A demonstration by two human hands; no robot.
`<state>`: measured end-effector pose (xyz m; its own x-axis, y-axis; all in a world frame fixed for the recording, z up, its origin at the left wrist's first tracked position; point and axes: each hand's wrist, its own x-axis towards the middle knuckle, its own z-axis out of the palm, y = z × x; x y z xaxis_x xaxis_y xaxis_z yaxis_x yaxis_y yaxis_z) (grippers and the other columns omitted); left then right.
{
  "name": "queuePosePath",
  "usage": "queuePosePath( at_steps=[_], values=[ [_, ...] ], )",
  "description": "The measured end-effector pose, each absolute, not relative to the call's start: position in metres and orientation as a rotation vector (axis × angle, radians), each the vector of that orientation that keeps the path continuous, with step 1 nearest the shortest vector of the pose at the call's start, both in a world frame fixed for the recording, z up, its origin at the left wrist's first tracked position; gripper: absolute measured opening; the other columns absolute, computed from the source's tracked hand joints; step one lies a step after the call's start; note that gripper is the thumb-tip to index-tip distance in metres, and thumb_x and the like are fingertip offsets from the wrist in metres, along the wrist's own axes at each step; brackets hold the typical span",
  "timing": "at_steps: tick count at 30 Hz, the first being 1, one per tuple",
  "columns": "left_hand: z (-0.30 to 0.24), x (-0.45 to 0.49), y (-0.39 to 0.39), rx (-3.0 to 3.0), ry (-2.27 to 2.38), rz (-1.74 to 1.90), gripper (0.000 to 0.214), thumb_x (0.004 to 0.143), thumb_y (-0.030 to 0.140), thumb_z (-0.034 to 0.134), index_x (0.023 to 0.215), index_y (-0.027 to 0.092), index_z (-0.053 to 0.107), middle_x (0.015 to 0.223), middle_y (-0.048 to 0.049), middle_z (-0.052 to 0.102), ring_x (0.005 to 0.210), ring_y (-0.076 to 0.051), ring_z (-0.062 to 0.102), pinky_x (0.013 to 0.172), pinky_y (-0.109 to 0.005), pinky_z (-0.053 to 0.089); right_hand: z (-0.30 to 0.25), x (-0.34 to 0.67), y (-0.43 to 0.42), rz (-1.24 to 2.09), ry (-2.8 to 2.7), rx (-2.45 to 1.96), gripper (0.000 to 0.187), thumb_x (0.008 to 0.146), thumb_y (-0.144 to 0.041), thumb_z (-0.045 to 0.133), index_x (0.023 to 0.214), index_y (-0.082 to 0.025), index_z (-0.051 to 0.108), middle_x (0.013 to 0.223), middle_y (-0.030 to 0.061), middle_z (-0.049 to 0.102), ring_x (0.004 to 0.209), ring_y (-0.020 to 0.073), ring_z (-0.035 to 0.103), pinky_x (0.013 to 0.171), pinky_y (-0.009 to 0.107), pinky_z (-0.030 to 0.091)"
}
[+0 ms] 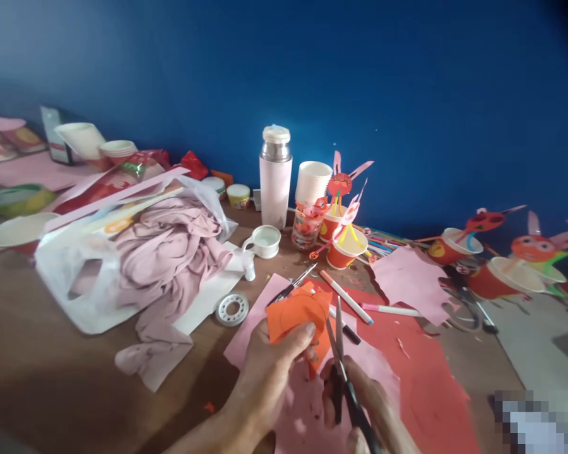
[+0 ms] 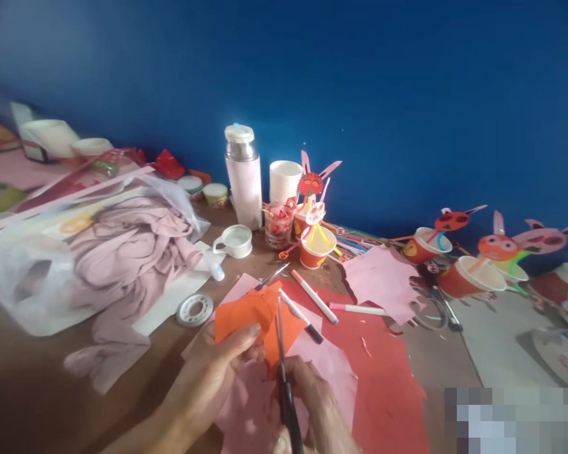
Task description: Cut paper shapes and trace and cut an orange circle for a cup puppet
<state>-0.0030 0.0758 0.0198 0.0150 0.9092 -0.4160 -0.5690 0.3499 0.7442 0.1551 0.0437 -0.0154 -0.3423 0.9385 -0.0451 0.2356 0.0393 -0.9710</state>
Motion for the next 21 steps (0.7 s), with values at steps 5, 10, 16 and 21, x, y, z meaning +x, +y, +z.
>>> queuePosePath(
  at_steps=[5,10,16,21],
  values=[
    [0.016,-0.006,0.0712,0.557,1.024,1.218,0.026,0.069,0.031,0.066,0.054,0.015,0.053,0.053,0.0014,0.052,0.053,-0.011,0.05,0.057,-0.024,0.044,-0.0232,0.1583,0.0392,1.374,-1.619,-1.25,0.055,0.074,-0.068,0.05,0.108,-0.025,0.058,0.08,0.0083,0.064,0.07,0.026,0.061,0.063,0.034,0.048],
    [0.0153,-0.005,0.0688,0.564,1.012,1.118,0.027,0.069,0.036,0.065,0.057,0.016,0.053,0.053,0.0009,0.051,0.049,-0.013,0.051,0.051,-0.026,0.044,-0.0215,0.1565,0.0388,1.408,-1.648,-1.197,0.062,0.074,-0.071,0.046,0.115,-0.025,0.054,0.071,0.0053,0.061,0.064,0.0237,0.058,0.062,0.034,0.046],
    [0.0157,-0.003,0.0688,0.566,1.023,1.079,0.029,0.067,0.041,0.066,0.06,0.016,0.055,0.052,0.0019,0.049,0.044,-0.011,0.05,0.043,-0.023,0.042,-0.0182,0.1542,0.0408,1.36,-1.684,-1.157,0.066,0.075,-0.072,0.044,0.12,-0.025,0.05,0.074,0.0042,0.06,0.062,0.0208,0.057,0.061,0.032,0.045],
    [0.0156,0.0003,0.0685,0.554,0.97,1.072,0.029,0.069,0.042,0.064,0.062,0.017,0.053,0.05,0.0038,0.046,0.037,-0.012,0.047,0.036,-0.025,0.042,-0.0238,0.1547,0.0391,1.304,-1.694,-1.155,0.07,0.076,-0.072,0.042,0.124,-0.023,0.045,0.079,0.0054,0.06,0.061,0.0191,0.057,0.051,0.027,0.043]
  ],
)
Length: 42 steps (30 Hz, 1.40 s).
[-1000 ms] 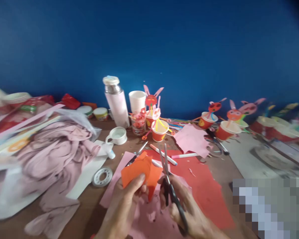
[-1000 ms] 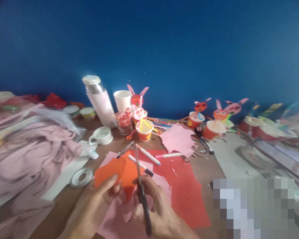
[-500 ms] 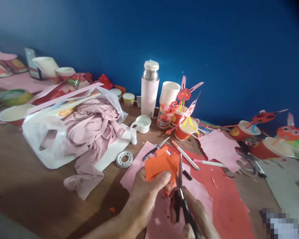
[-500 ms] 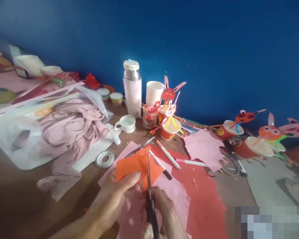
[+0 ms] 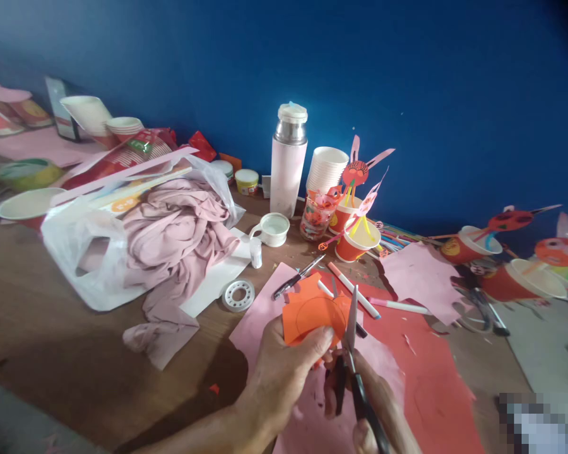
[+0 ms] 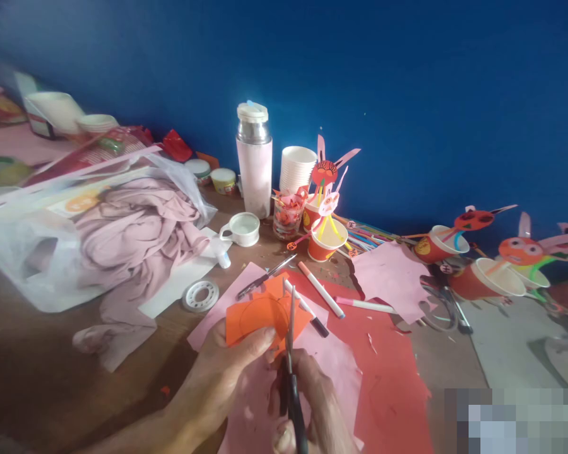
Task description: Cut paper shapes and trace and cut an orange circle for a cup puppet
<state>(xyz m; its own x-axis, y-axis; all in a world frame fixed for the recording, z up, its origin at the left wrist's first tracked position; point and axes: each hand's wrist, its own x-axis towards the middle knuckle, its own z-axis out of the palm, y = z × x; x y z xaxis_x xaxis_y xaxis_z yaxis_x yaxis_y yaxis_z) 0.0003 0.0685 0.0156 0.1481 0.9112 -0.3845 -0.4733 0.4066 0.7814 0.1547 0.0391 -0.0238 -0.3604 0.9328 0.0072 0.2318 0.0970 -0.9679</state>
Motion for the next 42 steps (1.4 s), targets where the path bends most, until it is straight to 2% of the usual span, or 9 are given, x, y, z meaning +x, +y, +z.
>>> queuePosePath(
  at_steps=[6,14,20,28,33,39,42],
  values=[
    [0.018,0.002,0.068,0.548,0.874,1.079,0.03,0.073,0.04,0.061,0.058,0.016,0.05,0.048,0.0039,0.046,0.033,-0.011,0.046,0.033,-0.025,0.04,-0.026,0.151,0.039,1.229,-1.718,-1.109,0.069,0.078,-0.072,0.039,0.129,-0.024,0.04,0.081,0.005,0.059,0.06,0.0174,0.055,0.055,0.029,0.046],
    [0.015,0.001,0.068,0.538,0.929,1.08,0.032,0.069,0.042,0.063,0.055,0.016,0.051,0.048,0.0025,0.049,0.035,-0.013,0.049,0.032,-0.026,0.042,-0.027,0.154,0.033,1.252,-1.665,-1.139,0.067,0.08,-0.067,0.042,0.131,-0.024,0.04,0.078,0.0052,0.059,0.061,0.0188,0.055,0.055,0.03,0.047],
    [0.017,-0.003,0.069,0.635,1.078,1.094,0.026,0.068,0.039,0.065,0.06,0.015,0.058,0.054,-0.0005,0.056,0.048,-0.013,0.054,0.047,-0.024,0.045,-0.027,0.155,0.034,1.291,-1.652,-1.149,0.07,0.077,-0.071,0.042,0.129,-0.024,0.042,0.083,0.0069,0.06,0.062,0.0193,0.055,0.055,0.031,0.047],
    [0.02,-0.003,0.07,0.677,1.118,1.088,0.025,0.07,0.038,0.062,0.059,0.016,0.058,0.051,-0.0006,0.056,0.049,-0.014,0.055,0.049,-0.025,0.044,-0.036,0.156,0.032,1.284,-1.633,-1.142,0.07,0.078,-0.07,0.041,0.13,-0.025,0.039,0.084,0.0067,0.059,0.061,0.0194,0.055,0.056,0.032,0.047],
    [0.019,-0.003,0.07,0.686,1.124,1.096,0.025,0.07,0.038,0.062,0.059,0.016,0.058,0.053,-0.0003,0.056,0.051,-0.014,0.055,0.052,-0.025,0.045,-0.036,0.156,0.034,1.33,-1.608,-1.165,0.069,0.075,-0.073,0.042,0.12,-0.022,0.048,0.074,0.0046,0.058,0.059,0.0194,0.054,0.057,0.032,0.046],
    [0.018,-0.003,0.07,0.686,1.137,1.098,0.026,0.071,0.038,0.062,0.059,0.015,0.057,0.054,-0.0006,0.056,0.052,-0.014,0.055,0.053,-0.025,0.045,-0.016,0.145,0.036,1.319,-1.588,-1.157,0.064,0.076,-0.072,0.042,0.117,-0.023,0.047,0.089,0.0071,0.06,0.058,0.0154,0.05,0.055,0.029,0.043],
    [0.017,-0.003,0.07,0.687,1.12,1.102,0.026,0.071,0.038,0.062,0.06,0.015,0.057,0.055,-0.0007,0.056,0.053,-0.014,0.055,0.053,-0.026,0.045,-0.008,0.142,0.038,1.378,-1.594,-1.143,0.06,0.076,-0.072,0.042,0.11,-0.022,0.049,0.076,0.0034,0.058,0.057,0.0148,0.049,0.052,0.026,0.039]
  ],
)
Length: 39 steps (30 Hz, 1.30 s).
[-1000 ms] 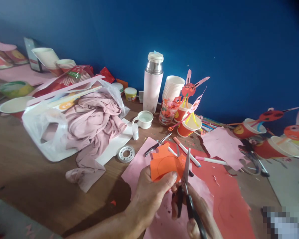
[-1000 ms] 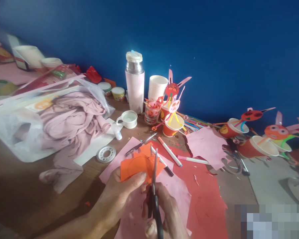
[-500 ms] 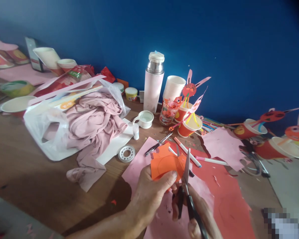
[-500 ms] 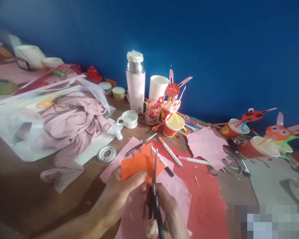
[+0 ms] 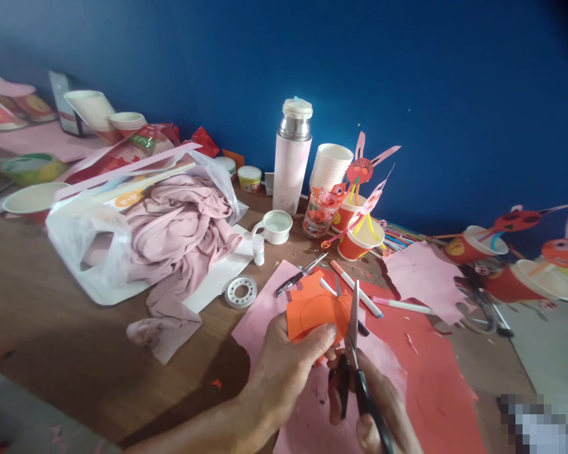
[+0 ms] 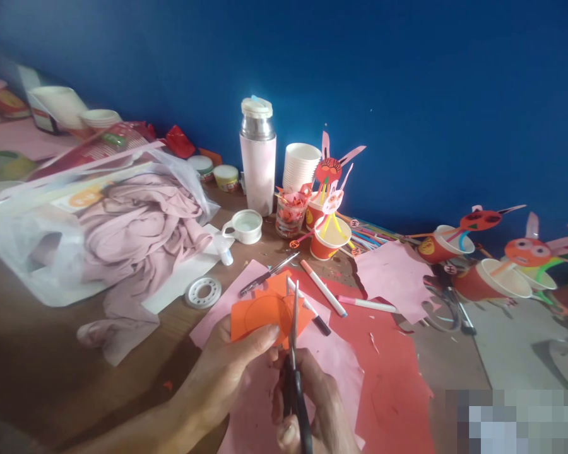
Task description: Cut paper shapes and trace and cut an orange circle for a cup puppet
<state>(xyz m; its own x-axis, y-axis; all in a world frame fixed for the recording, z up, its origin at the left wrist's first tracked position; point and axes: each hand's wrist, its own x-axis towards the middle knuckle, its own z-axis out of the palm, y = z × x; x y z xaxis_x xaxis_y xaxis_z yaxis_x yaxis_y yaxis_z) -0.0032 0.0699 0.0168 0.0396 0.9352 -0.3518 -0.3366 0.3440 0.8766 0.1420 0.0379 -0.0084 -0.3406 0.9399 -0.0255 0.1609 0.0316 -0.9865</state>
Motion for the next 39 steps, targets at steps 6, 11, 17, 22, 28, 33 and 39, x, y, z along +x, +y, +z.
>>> queuePosePath(
  at_steps=[6,11,17,22,28,33,39],
  values=[
    [0.0165,-0.0044,0.0687,0.709,1.095,1.1,0.025,0.074,0.034,0.059,0.058,0.016,0.054,0.055,-0.0004,0.055,0.054,-0.013,0.053,0.057,-0.026,0.044,-0.009,0.1425,0.0391,1.407,-1.58,-1.143,0.064,0.074,-0.074,0.043,0.106,-0.019,0.05,0.059,-0.0012,0.054,0.053,0.0152,0.051,0.052,0.027,0.039],
    [0.015,-0.0047,0.0687,0.711,1.101,1.073,0.022,0.074,0.033,0.058,0.06,0.016,0.055,0.057,-0.0005,0.056,0.054,-0.013,0.054,0.058,-0.027,0.043,-0.0082,0.1416,0.0403,1.419,-1.611,-1.166,0.067,0.072,-0.077,0.041,0.104,-0.019,0.052,0.055,-0.0021,0.052,0.051,0.0158,0.05,0.053,0.028,0.038],
    [0.0123,-0.0049,0.0697,0.692,1.118,1.062,0.022,0.073,0.034,0.058,0.062,0.016,0.057,0.055,-0.0003,0.056,0.053,-0.014,0.053,0.056,-0.027,0.042,-0.0098,0.1418,0.0401,1.415,-1.592,-1.15,0.065,0.073,-0.075,0.043,0.104,-0.019,0.052,0.052,-0.0032,0.051,0.049,0.0146,0.048,0.051,0.027,0.037],
    [0.0145,-0.0065,0.0701,0.686,1.086,1.074,0.019,0.074,0.032,0.059,0.067,0.015,0.057,0.057,-0.0002,0.055,0.055,-0.013,0.053,0.058,-0.027,0.043,-0.0117,0.1404,0.0376,1.346,-1.572,-1.158,0.062,0.074,-0.074,0.044,0.1,-0.019,0.053,0.052,-0.004,0.051,0.048,0.0136,0.048,0.054,0.028,0.039],
    [0.015,-0.0054,0.07,0.685,1.068,1.075,0.022,0.073,0.033,0.059,0.062,0.015,0.056,0.056,-0.0012,0.056,0.052,-0.013,0.052,0.055,-0.027,0.043,-0.0096,0.1389,0.0381,1.344,-1.591,-1.121,0.059,0.077,-0.072,0.041,0.101,-0.019,0.051,0.052,-0.0045,0.046,0.047,0.0131,0.044,0.048,0.026,0.037],
    [0.0138,-0.0045,0.0702,0.66,1.083,1.081,0.02,0.072,0.033,0.06,0.064,0.015,0.057,0.056,-0.0013,0.057,0.053,-0.014,0.054,0.056,-0.027,0.043,-0.0091,0.1392,0.0405,1.352,-1.604,-1.13,0.06,0.075,-0.074,0.041,0.098,-0.02,0.051,0.05,-0.0053,0.046,0.045,0.013,0.043,0.05,0.026,0.039],
    [0.0131,-0.0053,0.0695,0.632,1.048,1.083,0.018,0.073,0.032,0.06,0.067,0.014,0.059,0.057,-0.0013,0.058,0.054,-0.014,0.054,0.058,-0.027,0.044,-0.0107,0.138,0.0396,1.351,-1.571,-1.113,0.059,0.075,-0.073,0.043,0.097,-0.019,0.053,0.049,-0.0052,0.046,0.044,0.0127,0.043,0.05,0.026,0.041]
  ],
)
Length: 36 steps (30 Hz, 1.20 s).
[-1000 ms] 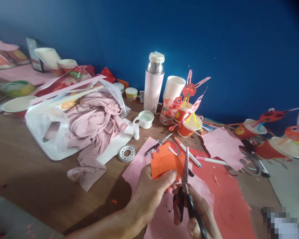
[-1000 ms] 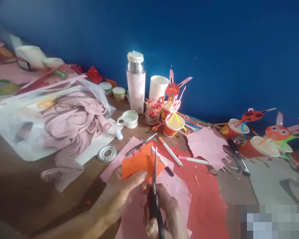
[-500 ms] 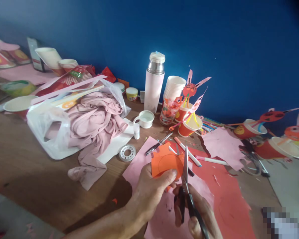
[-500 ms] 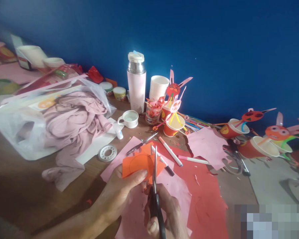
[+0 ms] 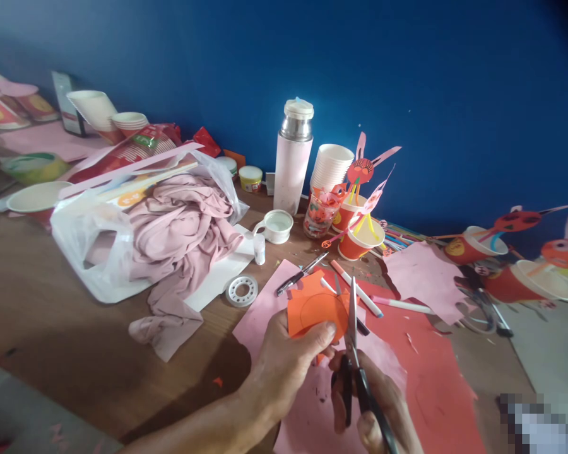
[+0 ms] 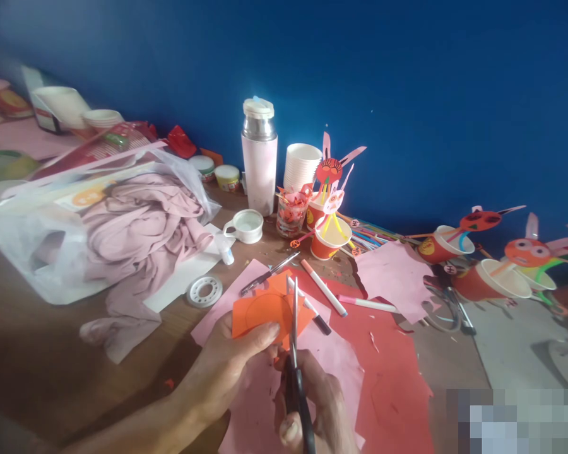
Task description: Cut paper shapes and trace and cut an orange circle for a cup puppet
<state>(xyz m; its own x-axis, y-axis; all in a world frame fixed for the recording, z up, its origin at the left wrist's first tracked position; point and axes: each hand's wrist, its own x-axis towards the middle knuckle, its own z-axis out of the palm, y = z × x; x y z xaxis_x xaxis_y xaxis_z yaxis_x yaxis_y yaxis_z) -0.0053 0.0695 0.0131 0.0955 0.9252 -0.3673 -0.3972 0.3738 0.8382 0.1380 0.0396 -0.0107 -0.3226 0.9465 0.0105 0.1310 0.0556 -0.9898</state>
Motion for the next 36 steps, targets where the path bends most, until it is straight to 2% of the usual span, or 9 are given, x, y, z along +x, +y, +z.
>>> queuePosePath(
  at_steps=[7,12,16,23,36],
  values=[
    [0.0131,-0.006,0.07,0.634,1.06,1.078,0.019,0.073,0.032,0.06,0.068,0.014,0.059,0.058,-0.0016,0.058,0.055,-0.015,0.055,0.058,-0.028,0.043,-0.011,0.1398,0.0402,1.36,-1.591,-1.128,0.06,0.074,-0.073,0.043,0.098,-0.02,0.053,0.049,-0.0057,0.047,0.042,0.0122,0.045,0.048,0.026,0.039],
    [0.014,-0.0066,0.0714,0.65,1.061,1.096,0.017,0.071,0.031,0.06,0.067,0.014,0.059,0.057,-0.0017,0.058,0.055,-0.016,0.056,0.058,-0.028,0.044,-0.0133,0.1407,0.0418,1.348,-1.616,-1.121,0.06,0.074,-0.074,0.041,0.096,-0.02,0.053,0.046,-0.0057,0.049,0.041,0.0126,0.045,0.052,0.027,0.042],
    [0.0134,-0.0071,0.0716,0.629,1.07,1.076,0.019,0.07,0.033,0.062,0.068,0.015,0.059,0.057,-0.0017,0.058,0.055,-0.016,0.056,0.053,-0.027,0.043,-0.0134,0.1427,0.042,1.379,-1.62,-1.173,0.062,0.072,-0.077,0.04,0.093,-0.019,0.052,0.047,-0.0038,0.052,0.042,0.0131,0.045,0.048,0.026,0.038],
    [0.0159,-0.0091,0.0728,0.638,1.067,1.081,0.016,0.068,0.031,0.061,0.064,0.016,0.058,0.054,0.0006,0.055,0.051,-0.013,0.052,0.052,-0.025,0.042,-0.0086,0.1461,0.04,1.405,-1.596,-1.227,0.06,0.071,-0.075,0.044,0.093,-0.02,0.05,0.054,-0.0035,0.052,0.046,0.0138,0.047,0.053,0.027,0.036],
    [0.0143,-0.0099,0.0736,0.645,1.094,1.085,0.02,0.066,0.034,0.064,0.065,0.015,0.06,0.054,-0.0006,0.055,0.052,-0.015,0.053,0.053,-0.027,0.044,-0.0082,0.1464,0.0409,1.445,-1.614,-1.188,0.058,0.072,-0.074,0.045,0.093,-0.02,0.052,0.049,-0.0037,0.052,0.046,0.0128,0.042,0.05,0.025,0.031]
  ],
)
